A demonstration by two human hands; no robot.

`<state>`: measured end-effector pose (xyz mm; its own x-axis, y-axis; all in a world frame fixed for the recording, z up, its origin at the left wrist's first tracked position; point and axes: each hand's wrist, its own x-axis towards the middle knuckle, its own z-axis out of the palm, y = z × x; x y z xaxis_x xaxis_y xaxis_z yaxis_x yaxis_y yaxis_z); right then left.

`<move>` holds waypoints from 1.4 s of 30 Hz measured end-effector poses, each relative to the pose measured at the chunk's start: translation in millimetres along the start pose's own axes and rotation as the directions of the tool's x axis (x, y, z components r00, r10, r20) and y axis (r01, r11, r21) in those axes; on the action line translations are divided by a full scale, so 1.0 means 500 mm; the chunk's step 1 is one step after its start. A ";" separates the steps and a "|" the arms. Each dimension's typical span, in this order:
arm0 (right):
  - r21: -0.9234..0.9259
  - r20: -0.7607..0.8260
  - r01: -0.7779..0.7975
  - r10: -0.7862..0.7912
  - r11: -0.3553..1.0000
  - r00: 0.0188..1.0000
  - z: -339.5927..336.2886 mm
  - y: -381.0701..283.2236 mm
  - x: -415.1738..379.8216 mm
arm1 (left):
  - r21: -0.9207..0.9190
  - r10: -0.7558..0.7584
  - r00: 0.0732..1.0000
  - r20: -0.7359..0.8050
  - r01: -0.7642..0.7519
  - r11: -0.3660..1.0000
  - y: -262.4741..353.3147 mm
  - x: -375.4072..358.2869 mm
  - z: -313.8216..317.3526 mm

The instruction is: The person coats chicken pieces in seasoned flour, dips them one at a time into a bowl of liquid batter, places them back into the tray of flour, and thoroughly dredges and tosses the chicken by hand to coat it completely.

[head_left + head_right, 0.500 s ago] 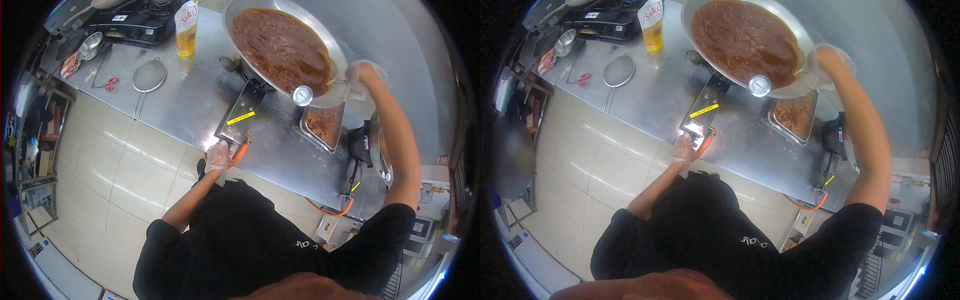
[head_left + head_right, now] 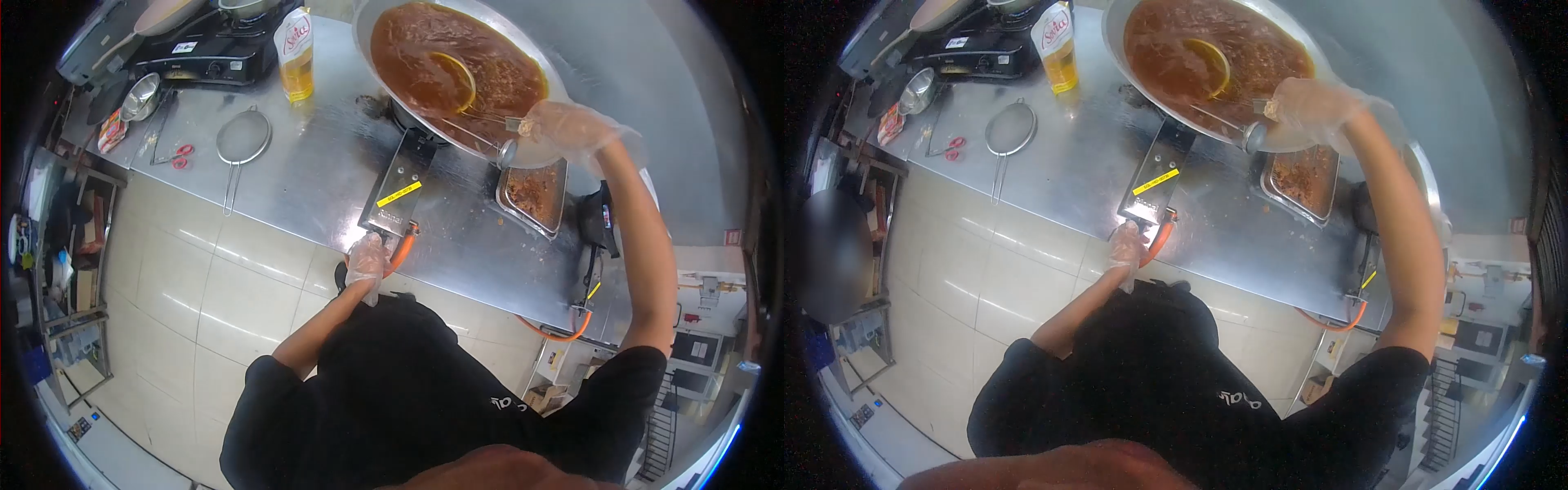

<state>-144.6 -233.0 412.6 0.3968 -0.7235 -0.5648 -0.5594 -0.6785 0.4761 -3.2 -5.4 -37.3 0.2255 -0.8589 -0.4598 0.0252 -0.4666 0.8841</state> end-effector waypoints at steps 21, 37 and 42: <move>0.398 -0.610 -0.439 0.590 0.805 0.529 0.304 0.129 -0.232 | -0.762 -0.026 0.950 0.310 0.265 0.591 -0.035 -0.006 -0.020; 0.670 -0.146 -0.259 0.466 0.696 0.873 0.850 0.126 -0.034 | -0.413 -0.074 0.964 -0.255 -0.039 0.910 0.040 -0.148 0.046; 0.933 0.077 -0.287 0.663 0.215 0.744 0.855 -0.016 -0.092 | 0.068 0.234 0.894 -0.383 -0.225 0.972 0.041 -0.248 0.184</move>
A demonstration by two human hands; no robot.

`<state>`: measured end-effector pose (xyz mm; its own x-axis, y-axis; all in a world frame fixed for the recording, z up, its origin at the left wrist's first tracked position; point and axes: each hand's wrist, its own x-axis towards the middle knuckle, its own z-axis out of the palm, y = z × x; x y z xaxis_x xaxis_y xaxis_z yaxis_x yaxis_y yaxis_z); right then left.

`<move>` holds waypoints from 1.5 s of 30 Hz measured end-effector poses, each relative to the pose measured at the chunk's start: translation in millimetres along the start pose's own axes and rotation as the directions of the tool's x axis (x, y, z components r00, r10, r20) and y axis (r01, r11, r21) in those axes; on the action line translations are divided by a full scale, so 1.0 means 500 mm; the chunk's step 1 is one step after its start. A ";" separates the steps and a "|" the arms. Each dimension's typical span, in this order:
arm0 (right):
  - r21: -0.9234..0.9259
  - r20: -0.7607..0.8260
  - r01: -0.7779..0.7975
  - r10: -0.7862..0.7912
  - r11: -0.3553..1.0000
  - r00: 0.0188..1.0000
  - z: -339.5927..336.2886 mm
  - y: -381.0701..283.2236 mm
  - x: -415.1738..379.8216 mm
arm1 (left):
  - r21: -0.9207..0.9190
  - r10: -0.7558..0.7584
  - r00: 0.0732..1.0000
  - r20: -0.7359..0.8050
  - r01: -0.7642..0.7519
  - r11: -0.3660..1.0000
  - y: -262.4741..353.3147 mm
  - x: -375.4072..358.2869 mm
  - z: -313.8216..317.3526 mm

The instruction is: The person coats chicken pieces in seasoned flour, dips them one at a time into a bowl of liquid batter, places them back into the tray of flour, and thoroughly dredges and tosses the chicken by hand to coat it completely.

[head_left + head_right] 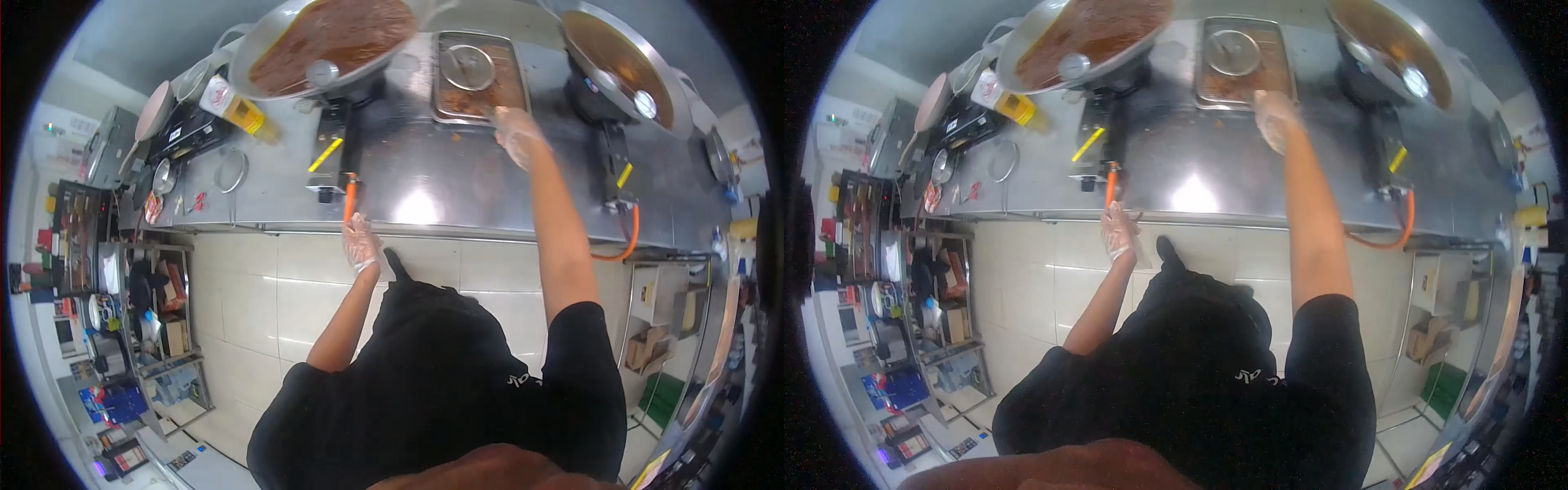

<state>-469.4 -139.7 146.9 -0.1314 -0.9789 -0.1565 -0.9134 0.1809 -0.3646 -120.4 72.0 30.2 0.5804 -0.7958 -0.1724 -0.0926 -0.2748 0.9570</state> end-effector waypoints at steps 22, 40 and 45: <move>0.953 0.035 -0.250 0.759 0.170 0.650 -0.213 1.111 -0.865 | -0.377 0.376 0.028 0.926 0.053 0.925 0.259 -0.821 0.966; 0.995 0.097 0.081 0.867 -0.065 -0.489 -0.226 1.453 -1.583 | -0.134 0.043 -0.531 0.846 -0.134 0.982 0.288 -1.586 1.522; 0.985 -0.170 -0.079 0.895 0.151 -0.412 -0.448 1.703 -1.642 | -0.289 0.174 -0.502 0.847 -0.161 0.944 0.383 -1.835 1.614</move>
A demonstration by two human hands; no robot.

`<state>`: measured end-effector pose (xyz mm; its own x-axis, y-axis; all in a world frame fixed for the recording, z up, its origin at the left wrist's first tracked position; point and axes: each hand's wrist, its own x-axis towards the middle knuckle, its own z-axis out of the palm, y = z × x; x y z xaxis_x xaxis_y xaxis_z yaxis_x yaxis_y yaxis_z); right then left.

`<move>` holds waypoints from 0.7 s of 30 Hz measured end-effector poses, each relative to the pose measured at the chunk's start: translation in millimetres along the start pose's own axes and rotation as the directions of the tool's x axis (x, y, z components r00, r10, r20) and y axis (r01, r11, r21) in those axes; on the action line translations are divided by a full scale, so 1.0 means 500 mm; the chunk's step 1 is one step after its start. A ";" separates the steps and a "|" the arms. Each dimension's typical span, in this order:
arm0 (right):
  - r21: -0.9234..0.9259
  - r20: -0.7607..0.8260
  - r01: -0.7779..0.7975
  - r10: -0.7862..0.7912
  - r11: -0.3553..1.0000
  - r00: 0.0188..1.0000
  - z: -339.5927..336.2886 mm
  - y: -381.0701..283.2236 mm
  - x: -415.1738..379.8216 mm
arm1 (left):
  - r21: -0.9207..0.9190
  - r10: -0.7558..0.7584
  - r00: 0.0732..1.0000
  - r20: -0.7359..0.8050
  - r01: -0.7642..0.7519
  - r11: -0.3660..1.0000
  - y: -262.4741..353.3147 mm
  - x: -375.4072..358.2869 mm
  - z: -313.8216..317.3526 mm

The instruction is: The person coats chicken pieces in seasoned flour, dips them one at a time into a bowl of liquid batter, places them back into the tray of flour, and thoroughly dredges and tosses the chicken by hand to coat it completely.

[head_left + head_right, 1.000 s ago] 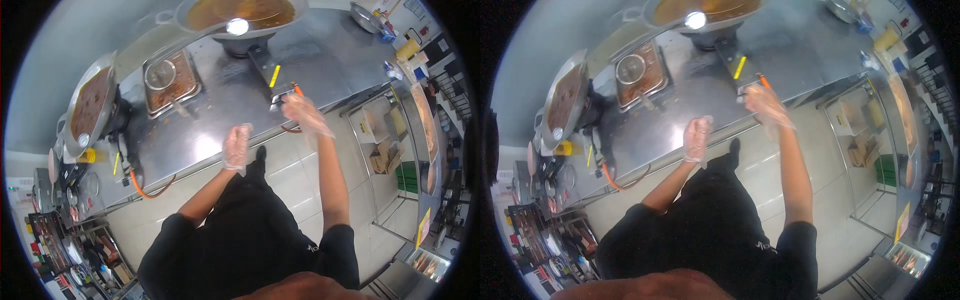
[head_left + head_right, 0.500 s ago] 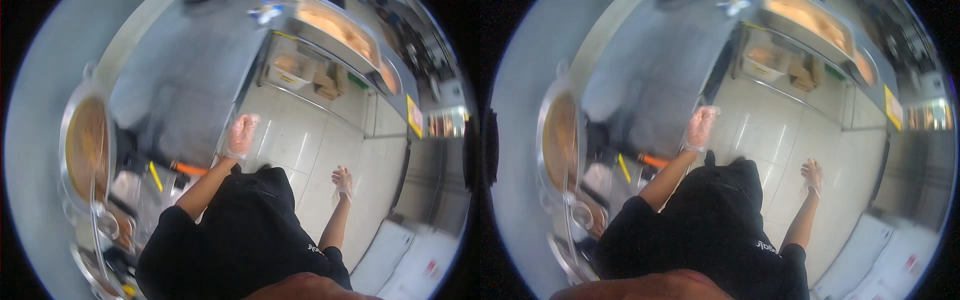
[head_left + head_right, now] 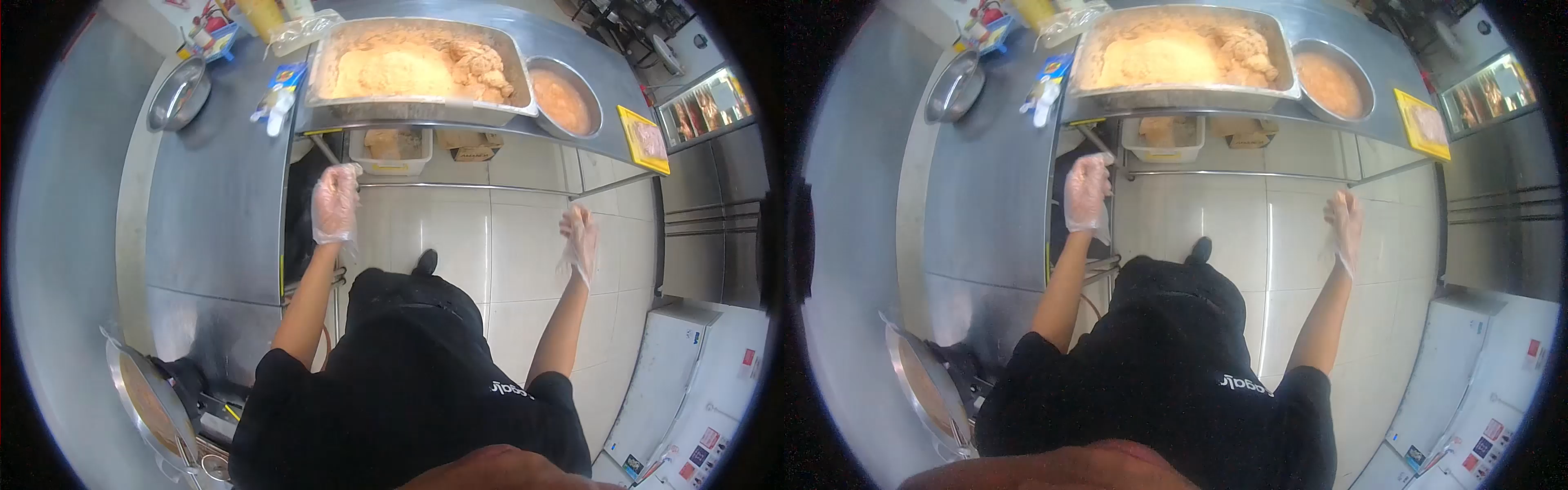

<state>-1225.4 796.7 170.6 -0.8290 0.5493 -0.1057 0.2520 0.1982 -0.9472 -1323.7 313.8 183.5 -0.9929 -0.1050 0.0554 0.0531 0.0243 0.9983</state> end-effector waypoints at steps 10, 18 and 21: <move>-0.409 0.248 0.414 -0.338 0.813 0.908 0.290 -0.332 0.319 | 0.075 0.162 0.986 -0.035 -0.159 0.984 0.016 0.353 0.070; -0.690 0.566 0.668 -0.369 0.278 0.737 0.535 -0.302 0.566 | 0.221 0.218 0.931 0.292 -0.287 0.932 -0.042 0.620 0.196; -0.729 0.589 0.654 -0.304 0.201 0.749 0.582 -0.313 0.597 | 0.376 -0.047 0.791 0.610 -0.236 0.896 -0.004 0.647 0.299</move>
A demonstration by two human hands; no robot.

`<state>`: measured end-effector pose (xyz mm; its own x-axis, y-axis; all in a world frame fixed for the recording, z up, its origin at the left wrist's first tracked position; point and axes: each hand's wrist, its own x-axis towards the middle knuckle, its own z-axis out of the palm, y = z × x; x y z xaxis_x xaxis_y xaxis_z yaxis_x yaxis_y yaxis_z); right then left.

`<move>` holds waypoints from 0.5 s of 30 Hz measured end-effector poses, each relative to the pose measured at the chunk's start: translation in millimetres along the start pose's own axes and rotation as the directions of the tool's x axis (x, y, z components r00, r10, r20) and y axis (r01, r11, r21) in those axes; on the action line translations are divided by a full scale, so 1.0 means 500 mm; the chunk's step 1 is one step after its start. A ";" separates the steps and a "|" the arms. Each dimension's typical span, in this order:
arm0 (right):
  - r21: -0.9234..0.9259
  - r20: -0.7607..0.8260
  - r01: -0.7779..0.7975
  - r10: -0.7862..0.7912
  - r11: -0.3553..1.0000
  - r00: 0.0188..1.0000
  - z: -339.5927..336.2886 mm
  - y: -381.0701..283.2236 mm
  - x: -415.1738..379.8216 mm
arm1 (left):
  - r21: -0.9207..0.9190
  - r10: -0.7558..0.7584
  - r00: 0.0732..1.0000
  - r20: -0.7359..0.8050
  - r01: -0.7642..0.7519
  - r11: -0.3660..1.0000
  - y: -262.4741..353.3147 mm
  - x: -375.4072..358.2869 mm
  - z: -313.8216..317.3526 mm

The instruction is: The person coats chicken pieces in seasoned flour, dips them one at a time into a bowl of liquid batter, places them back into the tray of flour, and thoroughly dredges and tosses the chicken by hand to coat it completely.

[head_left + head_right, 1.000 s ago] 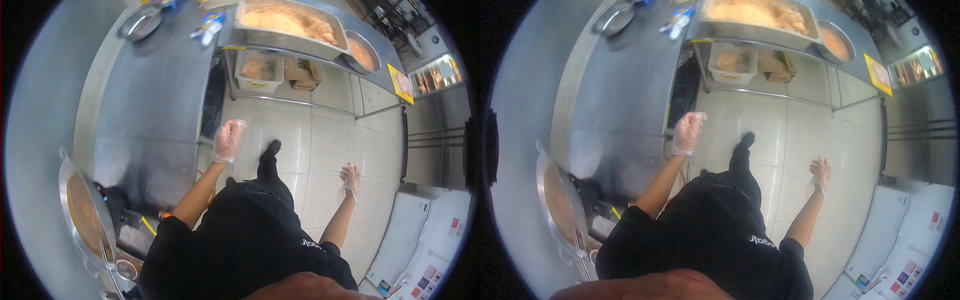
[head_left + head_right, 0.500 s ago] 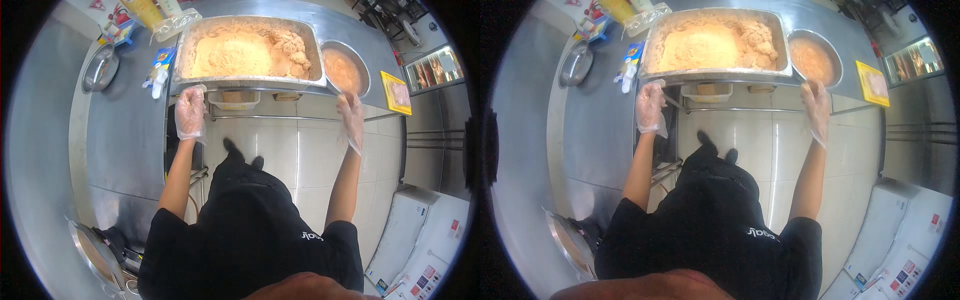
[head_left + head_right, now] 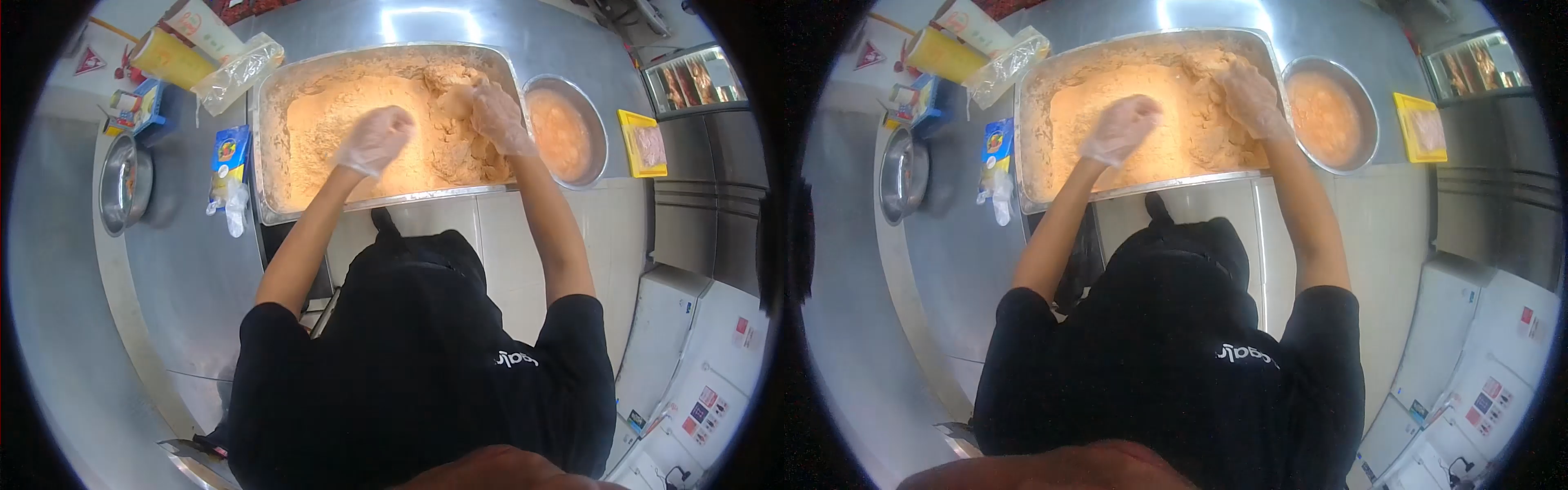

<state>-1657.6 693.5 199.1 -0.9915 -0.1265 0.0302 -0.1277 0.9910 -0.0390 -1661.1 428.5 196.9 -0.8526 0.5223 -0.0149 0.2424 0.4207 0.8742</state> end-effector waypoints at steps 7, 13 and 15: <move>0.449 -0.113 -0.063 0.127 0.891 0.986 -0.075 0.059 0.016 | 0.362 -0.123 0.885 0.449 -0.055 0.930 0.016 0.124 0.164; 0.869 -0.006 -0.184 0.382 0.459 0.924 -0.122 0.264 -0.084 | 0.411 0.104 0.925 0.364 -0.260 0.874 -0.072 0.150 0.286; 0.809 0.019 -0.262 0.423 0.526 0.906 -0.151 0.321 -0.120 | 0.399 0.094 0.930 0.354 -0.241 0.885 -0.084 0.159 0.296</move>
<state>-1616.7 863.6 266.2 -0.9528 0.3034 -0.0079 0.1726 0.5203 -0.8364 -1670.6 562.4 87.3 -0.6067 0.7881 -0.1036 0.6046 0.5422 0.5836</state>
